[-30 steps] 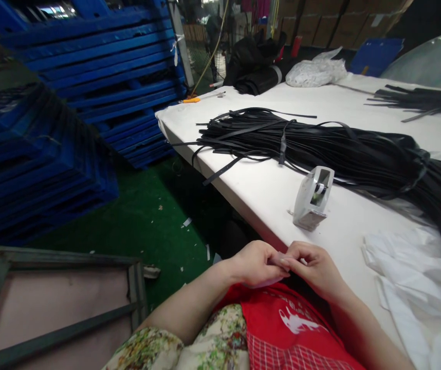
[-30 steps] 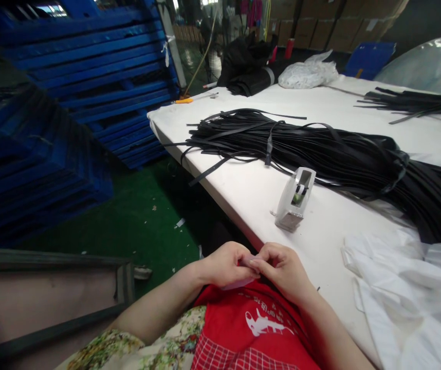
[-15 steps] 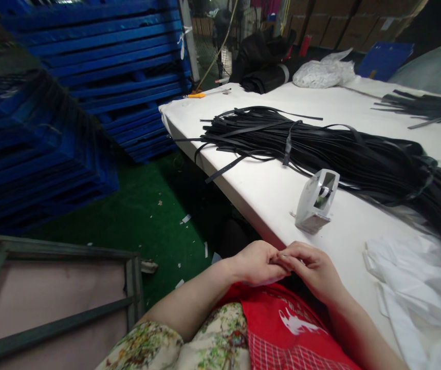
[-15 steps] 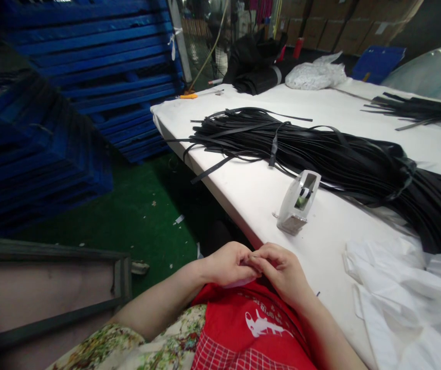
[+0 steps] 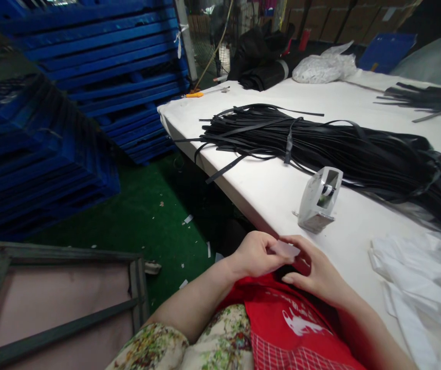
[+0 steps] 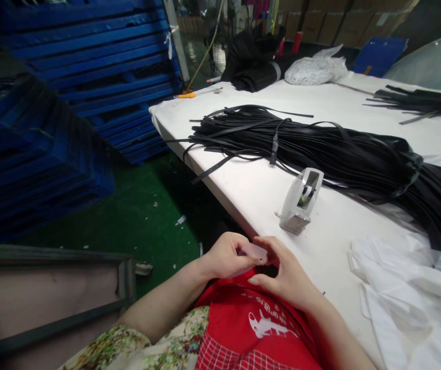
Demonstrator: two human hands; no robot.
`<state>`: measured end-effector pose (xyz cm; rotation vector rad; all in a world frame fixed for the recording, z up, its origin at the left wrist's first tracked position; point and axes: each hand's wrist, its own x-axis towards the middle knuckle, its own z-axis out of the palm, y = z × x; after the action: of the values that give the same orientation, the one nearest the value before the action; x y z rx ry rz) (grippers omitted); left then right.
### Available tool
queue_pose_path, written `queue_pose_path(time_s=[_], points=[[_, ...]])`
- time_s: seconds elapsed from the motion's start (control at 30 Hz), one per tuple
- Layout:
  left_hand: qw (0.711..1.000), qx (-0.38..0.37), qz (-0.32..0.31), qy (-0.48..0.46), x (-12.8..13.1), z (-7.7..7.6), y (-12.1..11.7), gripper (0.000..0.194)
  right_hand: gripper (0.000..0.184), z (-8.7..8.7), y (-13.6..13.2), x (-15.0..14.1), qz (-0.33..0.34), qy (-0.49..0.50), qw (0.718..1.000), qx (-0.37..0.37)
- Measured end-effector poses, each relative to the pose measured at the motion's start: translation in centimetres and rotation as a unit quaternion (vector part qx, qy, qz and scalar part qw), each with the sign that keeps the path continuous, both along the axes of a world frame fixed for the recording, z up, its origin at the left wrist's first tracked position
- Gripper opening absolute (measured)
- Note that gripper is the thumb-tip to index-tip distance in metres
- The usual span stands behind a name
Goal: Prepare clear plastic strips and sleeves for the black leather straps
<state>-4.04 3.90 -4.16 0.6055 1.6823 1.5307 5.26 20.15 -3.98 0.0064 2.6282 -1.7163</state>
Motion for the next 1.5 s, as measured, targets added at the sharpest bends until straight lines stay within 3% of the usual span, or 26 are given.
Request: queue_pose_path(time_s=[0.1, 0.2, 0.37, 0.77, 1.07, 1.2, 1.5], points=[[0.998, 0.057, 0.013, -0.027, -0.6, 0.5, -0.1, 0.031, 0.039, -1.5, -1.1, 0.1, 0.04, -0.081, 0.995, -0.044], [0.998, 0.039, 0.032, 0.046, -1.3, 1.0, -0.5, 0.026, 0.047, -2.6, -2.3, 0.1, 0.044, -0.111, 0.986, -0.117], [0.989, 0.006, 0.022, 0.145, -2.3, 2.2, -1.3, 0.021, 0.035, -1.8, -2.5, 0.0, 0.094, -0.113, 0.976, -0.161], [0.99, -0.002, 0.069, 0.125, -1.1, 2.8, -0.6, 0.027, 0.023, -1.5, -2.1, 0.4, 0.069, -0.082, 0.988, -0.113], [0.974, -0.006, 0.064, 0.219, -2.9, 3.7, -1.7, 0.02, 0.033, -1.0, -1.6, 0.5, 0.071, -0.071, 0.992, -0.071], [0.975, -0.033, 0.083, 0.204, -2.9, 3.9, -1.8, 0.025, 0.036, -0.9, -1.8, 0.6, 0.065, -0.074, 0.993, -0.063], [0.983, -0.014, 0.09, 0.161, -2.0, 3.7, -1.3, 0.037, 0.03, -0.7, -1.7, 0.8, 0.053, -0.054, 0.995, -0.062]])
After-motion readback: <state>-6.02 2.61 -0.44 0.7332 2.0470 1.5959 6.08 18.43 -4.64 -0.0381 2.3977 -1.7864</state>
